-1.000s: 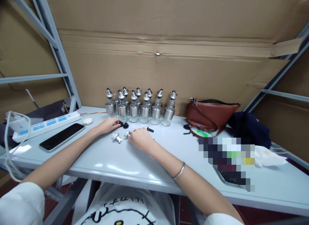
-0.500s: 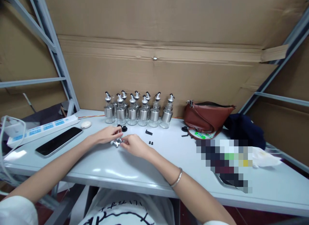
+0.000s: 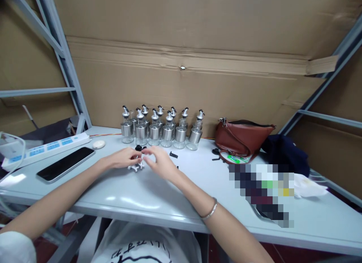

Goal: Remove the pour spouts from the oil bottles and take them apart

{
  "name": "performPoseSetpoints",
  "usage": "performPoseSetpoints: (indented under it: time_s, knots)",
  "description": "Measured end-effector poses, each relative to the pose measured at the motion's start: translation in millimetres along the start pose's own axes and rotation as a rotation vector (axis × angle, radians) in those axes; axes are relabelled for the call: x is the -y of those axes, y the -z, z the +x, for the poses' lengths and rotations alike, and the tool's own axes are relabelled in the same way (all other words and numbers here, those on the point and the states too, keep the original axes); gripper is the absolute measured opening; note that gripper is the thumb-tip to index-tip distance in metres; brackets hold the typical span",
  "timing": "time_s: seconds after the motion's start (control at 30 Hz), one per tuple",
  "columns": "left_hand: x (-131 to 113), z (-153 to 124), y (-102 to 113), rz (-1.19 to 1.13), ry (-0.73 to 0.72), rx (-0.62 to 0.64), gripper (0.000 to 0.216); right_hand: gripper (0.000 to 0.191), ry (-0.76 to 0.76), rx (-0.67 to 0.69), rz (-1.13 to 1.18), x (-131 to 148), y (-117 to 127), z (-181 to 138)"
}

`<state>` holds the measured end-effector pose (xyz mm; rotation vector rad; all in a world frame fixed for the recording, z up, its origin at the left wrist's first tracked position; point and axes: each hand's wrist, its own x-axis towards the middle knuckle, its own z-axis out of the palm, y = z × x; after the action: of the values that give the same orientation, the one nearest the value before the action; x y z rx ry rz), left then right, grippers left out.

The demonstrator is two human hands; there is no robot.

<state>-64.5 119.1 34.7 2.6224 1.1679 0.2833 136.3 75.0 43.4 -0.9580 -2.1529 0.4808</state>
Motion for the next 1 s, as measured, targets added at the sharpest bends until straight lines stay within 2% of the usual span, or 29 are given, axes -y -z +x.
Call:
performPoseSetpoints:
  time_s: [0.1, 0.27, 0.47, 0.63, 0.8, 1.0]
  knots:
    - [0, 0, 0, 0.006, 0.017, -0.007, 0.025, 0.026, -0.063, -0.304, -0.013, -15, 13, 7]
    - [-3, -1, 3, 0.023, 0.034, 0.003, 0.022, 0.035, -0.102, -0.524, -0.112, -44, 33, 24]
    - [-7, -1, 6, 0.011, 0.034, 0.02, 0.021, 0.048, -0.021, -0.635, -0.245, -67, 50, 74]
    - [-7, -1, 7, 0.027, 0.043, 0.025, 0.019, 0.046, -0.073, -0.633, -0.272, -89, 45, 107]
    - [-8, -2, 7, 0.057, 0.05, 0.03, 0.02, 0.031, -0.075, -0.709, -0.266, -94, 38, 107]
    - [-9, -6, 12, 0.171, 0.021, -0.019, 0.022, 0.025, 0.021, -0.883, -0.232, -63, 46, 88]
